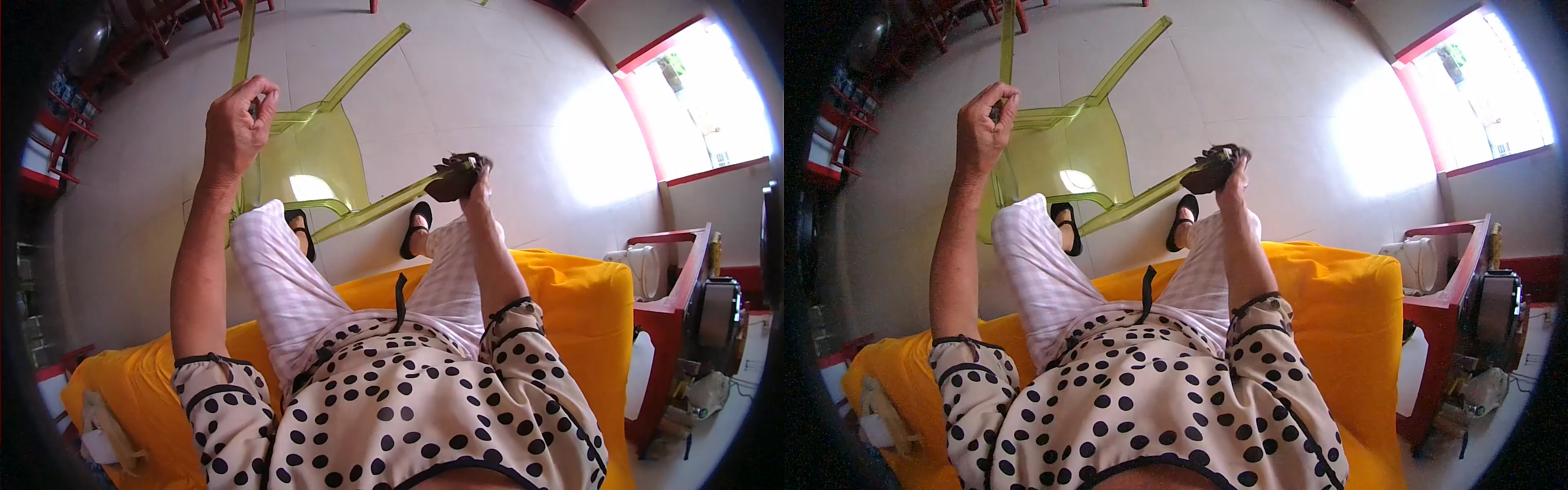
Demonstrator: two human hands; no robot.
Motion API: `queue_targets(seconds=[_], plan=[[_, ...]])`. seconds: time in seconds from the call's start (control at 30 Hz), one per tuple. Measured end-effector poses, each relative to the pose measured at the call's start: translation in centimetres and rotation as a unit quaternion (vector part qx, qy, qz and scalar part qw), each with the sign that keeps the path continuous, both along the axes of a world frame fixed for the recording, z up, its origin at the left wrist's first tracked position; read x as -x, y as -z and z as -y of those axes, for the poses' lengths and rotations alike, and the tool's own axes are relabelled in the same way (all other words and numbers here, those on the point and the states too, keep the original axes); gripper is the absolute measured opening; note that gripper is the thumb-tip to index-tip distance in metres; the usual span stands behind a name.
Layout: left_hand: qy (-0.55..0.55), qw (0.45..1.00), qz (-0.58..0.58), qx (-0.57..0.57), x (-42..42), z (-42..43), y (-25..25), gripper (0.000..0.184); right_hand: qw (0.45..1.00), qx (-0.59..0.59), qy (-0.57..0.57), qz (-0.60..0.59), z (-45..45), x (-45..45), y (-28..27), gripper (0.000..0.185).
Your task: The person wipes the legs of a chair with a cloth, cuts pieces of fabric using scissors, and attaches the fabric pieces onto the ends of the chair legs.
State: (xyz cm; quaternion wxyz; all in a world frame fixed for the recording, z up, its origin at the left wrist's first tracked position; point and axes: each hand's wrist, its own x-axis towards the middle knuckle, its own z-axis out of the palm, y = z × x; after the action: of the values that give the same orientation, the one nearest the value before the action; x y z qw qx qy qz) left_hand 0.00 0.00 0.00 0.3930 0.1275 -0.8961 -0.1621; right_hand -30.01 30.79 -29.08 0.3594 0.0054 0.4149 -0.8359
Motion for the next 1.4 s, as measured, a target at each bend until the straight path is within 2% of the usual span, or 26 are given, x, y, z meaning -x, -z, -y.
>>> queue_targets(seconds=[0.03,0.07,0.1,0.17,0.27,0.37,0.43,0.57,0.7,0.77,0.83,0.9,0.97,1.03,1.07,1.17,1.23,1.27,1.3,1.33,1.37,1.4], plan=[[0.007,1.000,-0.008,0.009,0.1,0.0,-0.1,0.007,0.999,0.032,0.016,0.021,0.2,-0.9,1.5,0.061],[0.015,1.000,-0.014,0.018,0.0,-0.1,-0.2,0.006,1.000,0.004,0.031,0.007,0.5,-2.2,3.0,0.057],[0.007,1.000,-0.017,-0.001,0.2,-0.2,0.6,0.007,0.991,-0.109,0.061,0.044,-0.3,-2.5,4.4,0.054],[-0.007,1.000,-0.004,-0.006,-0.1,-0.2,0.4,0.007,0.962,-0.252,0.068,0.079,0.4,-6.1,5.6,0.053],[0.008,1.000,-0.004,0.009,-0.3,0.2,0.2,0.007,0.925,-0.356,0.075,0.113,1.4,-7.1,8.0,0.050],[0.008,1.000,0.000,0.007,-0.4,0.3,0.1,0.007,0.991,-0.087,0.066,0.072,1.0,-6.4,7.0,0.048],[0.008,1.000,-0.007,0.011,-0.4,0.5,0.1,0.007,0.977,-0.079,0.173,0.100,1.9,-6.8,0.2,0.048],[0.003,1.000,0.002,-0.015,-0.3,0.3,0.1,0.008,0.982,-0.013,0.187,0.002,0.2,-3.6,-4.4,0.046],[-0.005,1.000,-0.020,-0.014,-0.2,-0.1,-0.1,0.005,0.965,-0.119,0.163,-0.165,0.3,-2.2,-5.7,0.037],[-0.001,0.999,-0.029,-0.014,-0.1,-0.2,0.0,0.005,0.941,-0.182,0.212,-0.191,1.2,-4.3,-6.0,0.036],[-0.006,1.000,-0.025,-0.014,-0.1,-0.2,0.1,0.006,0.969,-0.105,0.191,-0.114,1.4,-5.9,-4.3,0.040],[-0.016,1.000,-0.003,-0.005,-0.3,0.0,0.2,0.006,0.944,-0.254,0.208,-0.022,1.7,-8.5,-3.4,0.044],[-0.034,0.999,0.038,0.013,-0.9,0.4,0.4,0.008,0.964,-0.233,0.126,0.013,1.3,-11.6,-3.4,0.039],[-0.095,0.987,0.076,0.106,-1.5,-0.7,-0.5,0.013,0.982,-0.181,0.013,0.047,1.8,-15.1,-7.5,0.040],[-0.125,0.976,0.093,0.150,-1.8,-1.6,-0.9,0.016,0.985,-0.171,-0.019,0.017,1.7,-16.1,-8.6,0.038],[-0.070,0.958,-0.044,0.275,-3.3,-5.6,-1.8,0.024,0.980,-0.142,-0.105,-0.092,1.8,-17.5,-9.7,0.031],[-0.022,0.991,-0.036,0.129,-3.8,-8.4,1.4,0.031,0.962,-0.136,-0.152,-0.182,1.6,-18.4,-9.0,0.029],[0.014,0.993,0.010,-0.118,-3.8,-10.0,4.1,0.036,0.960,-0.116,-0.181,-0.181,1.7,-19.7,-11.9,0.028],[0.050,0.931,0.055,-0.357,-3.5,-11.1,7.8,0.042,0.942,-0.133,-0.190,-0.243,1.8,-20.6,-11.6,0.033],[0.082,0.846,0.094,-0.518,-2.9,-11.7,12.7,0.060,0.920,-0.150,-0.199,-0.304,2.0,-21.5,-11.2,0.038],[0.099,0.808,0.146,-0.562,-2.5,-11.5,19.2,0.068,0.893,-0.166,-0.206,-0.364,2.3,-22.2,-11.0,0.044],[0.131,0.761,0.026,-0.635,-2.0,-13.9,20.2,0.071,0.852,-0.172,-0.229,-0.438,2.6,-22.9,-11.3,0.048]])
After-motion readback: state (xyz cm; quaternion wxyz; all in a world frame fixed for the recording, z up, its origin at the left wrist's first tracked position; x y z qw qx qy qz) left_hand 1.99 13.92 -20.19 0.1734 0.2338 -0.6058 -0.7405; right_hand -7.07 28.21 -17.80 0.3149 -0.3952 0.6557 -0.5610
